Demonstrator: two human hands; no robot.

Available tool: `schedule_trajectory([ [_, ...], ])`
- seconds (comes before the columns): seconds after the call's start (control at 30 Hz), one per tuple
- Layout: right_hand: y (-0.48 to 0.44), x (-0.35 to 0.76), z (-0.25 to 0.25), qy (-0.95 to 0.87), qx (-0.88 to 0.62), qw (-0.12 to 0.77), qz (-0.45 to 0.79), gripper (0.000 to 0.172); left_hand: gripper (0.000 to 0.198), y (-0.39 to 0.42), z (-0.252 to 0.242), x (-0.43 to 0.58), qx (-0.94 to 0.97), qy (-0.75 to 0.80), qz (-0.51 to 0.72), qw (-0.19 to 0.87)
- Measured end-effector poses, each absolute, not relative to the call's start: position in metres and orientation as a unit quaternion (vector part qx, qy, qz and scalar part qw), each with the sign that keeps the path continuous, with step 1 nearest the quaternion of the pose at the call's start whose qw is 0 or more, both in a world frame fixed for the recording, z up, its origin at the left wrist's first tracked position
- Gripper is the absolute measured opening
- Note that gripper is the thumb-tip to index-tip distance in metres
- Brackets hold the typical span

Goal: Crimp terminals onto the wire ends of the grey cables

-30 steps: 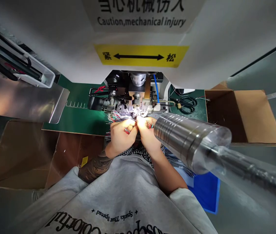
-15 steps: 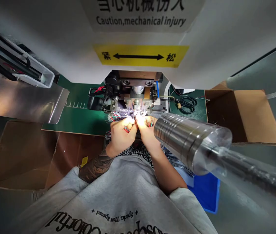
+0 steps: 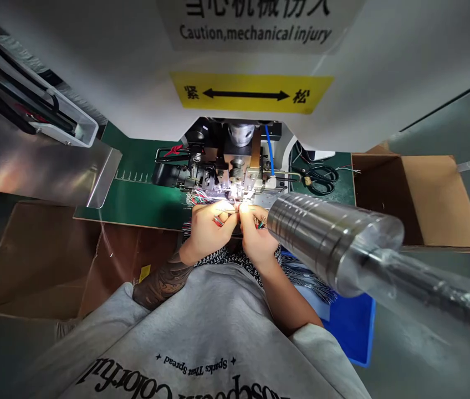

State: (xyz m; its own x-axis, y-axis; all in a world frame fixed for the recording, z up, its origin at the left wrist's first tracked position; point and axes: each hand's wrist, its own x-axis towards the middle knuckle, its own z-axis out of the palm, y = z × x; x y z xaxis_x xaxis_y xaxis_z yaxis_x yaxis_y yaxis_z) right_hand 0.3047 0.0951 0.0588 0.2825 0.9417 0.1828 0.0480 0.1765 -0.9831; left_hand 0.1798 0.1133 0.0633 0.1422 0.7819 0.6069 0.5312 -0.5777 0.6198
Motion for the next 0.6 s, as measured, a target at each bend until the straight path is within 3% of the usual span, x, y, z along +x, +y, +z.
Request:
schedule_trajectory([
  [0.3,0.111,0.302,0.069,-0.436,-0.575,0.561,0.406,0.050,0.040,0.111,0.063,0.187,0.714,0.515,0.461,0.108],
  [0.6,0.116,0.304,0.066,-0.439,-0.569,0.557,0.417,0.056,0.043,0.114,0.061,0.190,0.695,0.533,0.472,0.101],
])
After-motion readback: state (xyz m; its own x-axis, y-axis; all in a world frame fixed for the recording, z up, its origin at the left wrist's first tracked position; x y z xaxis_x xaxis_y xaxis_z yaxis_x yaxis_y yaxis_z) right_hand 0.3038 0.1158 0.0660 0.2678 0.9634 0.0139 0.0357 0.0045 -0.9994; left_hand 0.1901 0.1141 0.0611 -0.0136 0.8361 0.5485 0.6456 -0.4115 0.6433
